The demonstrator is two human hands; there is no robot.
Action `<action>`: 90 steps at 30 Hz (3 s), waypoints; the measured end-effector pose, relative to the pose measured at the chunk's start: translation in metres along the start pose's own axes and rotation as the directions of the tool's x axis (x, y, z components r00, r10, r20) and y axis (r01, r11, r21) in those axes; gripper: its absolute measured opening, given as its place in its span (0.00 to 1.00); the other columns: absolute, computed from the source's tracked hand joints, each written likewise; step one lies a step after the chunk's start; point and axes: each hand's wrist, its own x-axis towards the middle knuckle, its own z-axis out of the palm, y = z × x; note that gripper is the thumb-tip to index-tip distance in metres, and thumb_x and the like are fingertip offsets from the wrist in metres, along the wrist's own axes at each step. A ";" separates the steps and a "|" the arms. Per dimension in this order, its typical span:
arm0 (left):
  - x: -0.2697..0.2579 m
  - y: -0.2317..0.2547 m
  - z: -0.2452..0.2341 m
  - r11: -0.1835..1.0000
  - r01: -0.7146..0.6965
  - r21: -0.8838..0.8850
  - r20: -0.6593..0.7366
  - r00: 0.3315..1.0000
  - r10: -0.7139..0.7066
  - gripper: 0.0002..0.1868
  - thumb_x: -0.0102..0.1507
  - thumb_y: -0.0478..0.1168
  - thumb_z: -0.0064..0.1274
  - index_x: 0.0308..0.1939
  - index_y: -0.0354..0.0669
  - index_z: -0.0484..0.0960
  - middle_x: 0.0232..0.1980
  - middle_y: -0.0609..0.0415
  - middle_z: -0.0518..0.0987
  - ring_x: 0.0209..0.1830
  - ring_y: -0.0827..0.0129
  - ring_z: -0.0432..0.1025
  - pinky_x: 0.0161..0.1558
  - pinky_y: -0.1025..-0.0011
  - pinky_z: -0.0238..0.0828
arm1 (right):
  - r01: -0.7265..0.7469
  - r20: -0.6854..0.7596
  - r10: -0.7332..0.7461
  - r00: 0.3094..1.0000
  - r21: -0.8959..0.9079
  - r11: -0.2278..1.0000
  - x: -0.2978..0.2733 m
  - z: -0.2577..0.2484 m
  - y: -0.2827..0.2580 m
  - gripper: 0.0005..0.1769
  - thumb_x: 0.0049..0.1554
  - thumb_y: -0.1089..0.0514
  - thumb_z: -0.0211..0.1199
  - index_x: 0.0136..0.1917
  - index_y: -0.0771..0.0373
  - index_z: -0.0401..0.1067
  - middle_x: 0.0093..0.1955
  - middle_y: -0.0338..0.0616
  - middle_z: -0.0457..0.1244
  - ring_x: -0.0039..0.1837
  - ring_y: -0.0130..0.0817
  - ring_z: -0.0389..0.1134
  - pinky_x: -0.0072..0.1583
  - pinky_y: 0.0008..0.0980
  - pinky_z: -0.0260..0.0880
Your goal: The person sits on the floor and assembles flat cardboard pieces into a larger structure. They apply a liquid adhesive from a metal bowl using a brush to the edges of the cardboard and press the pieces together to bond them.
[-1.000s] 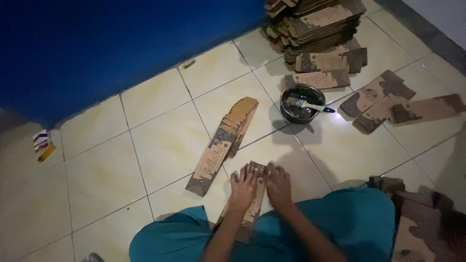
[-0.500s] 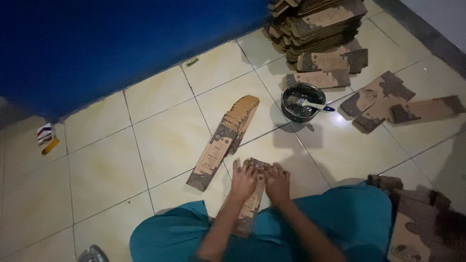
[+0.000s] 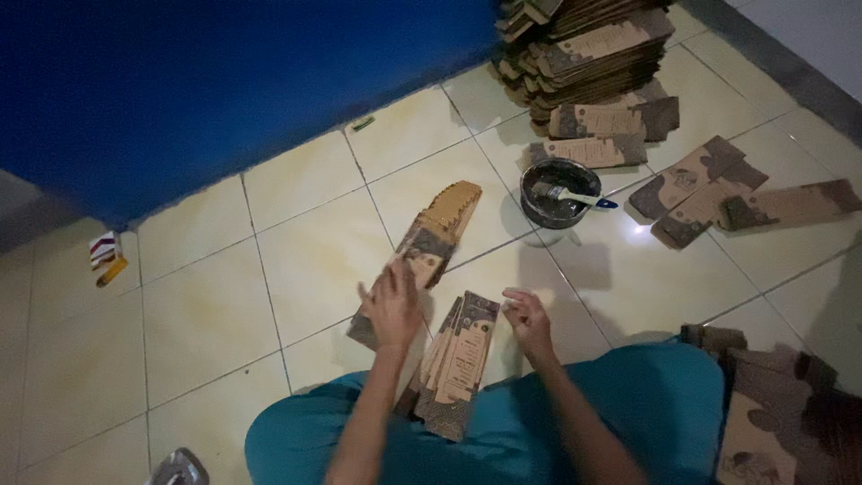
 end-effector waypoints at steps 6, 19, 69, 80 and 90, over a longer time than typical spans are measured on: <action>-0.015 0.064 -0.017 0.937 0.167 -0.306 0.655 0.752 0.079 0.67 0.44 0.40 0.75 0.80 0.41 0.46 0.58 0.34 0.70 0.55 0.42 0.72 0.55 0.56 0.75 | -0.542 0.337 0.425 0.840 0.477 0.692 0.001 0.009 -0.012 0.18 0.59 0.55 0.62 0.62 0.58 0.71 0.54 0.50 0.68 0.50 0.36 0.71 0.50 0.35 0.75; -0.014 0.052 0.114 0.852 -0.171 -0.494 0.226 0.921 0.317 0.27 0.54 0.31 0.56 0.59 0.49 0.81 0.61 0.51 0.78 0.66 0.54 0.67 0.60 0.53 0.64 | 0.153 0.189 -0.071 0.979 -0.460 0.875 -0.013 0.016 -0.011 0.29 0.46 0.62 0.74 0.61 0.65 0.74 0.51 0.52 0.66 0.52 0.47 0.67 0.54 0.44 0.70; -0.086 0.037 0.122 0.937 -0.302 -0.178 -0.061 0.953 0.296 0.18 0.64 0.48 0.55 0.58 0.53 0.79 0.77 0.52 0.67 0.78 0.43 0.53 0.74 0.36 0.38 | 0.444 0.361 -0.264 0.895 -0.786 0.431 -0.027 0.032 -0.008 0.18 0.51 0.61 0.60 0.56 0.64 0.75 0.61 0.47 0.65 0.67 0.47 0.61 0.59 0.50 0.60; -0.077 0.039 0.118 0.985 -0.136 -0.105 0.258 0.953 0.159 0.42 0.63 0.60 0.47 0.78 0.47 0.59 0.76 0.50 0.63 0.80 0.45 0.42 0.73 0.30 0.25 | 0.380 0.335 -0.179 0.925 -0.814 0.440 -0.030 0.037 0.001 0.20 0.53 0.61 0.58 0.60 0.61 0.73 0.64 0.48 0.66 0.69 0.47 0.61 0.63 0.50 0.58; -0.080 0.036 0.125 0.886 -0.458 -0.072 0.028 0.887 0.461 0.28 0.58 0.42 0.59 0.61 0.36 0.80 0.70 0.44 0.72 0.81 0.48 0.51 0.74 0.30 0.36 | 0.555 0.500 -0.246 0.831 -0.780 0.290 -0.037 0.039 0.010 0.21 0.52 0.58 0.59 0.58 0.66 0.73 0.65 0.54 0.62 0.71 0.49 0.58 0.62 0.54 0.58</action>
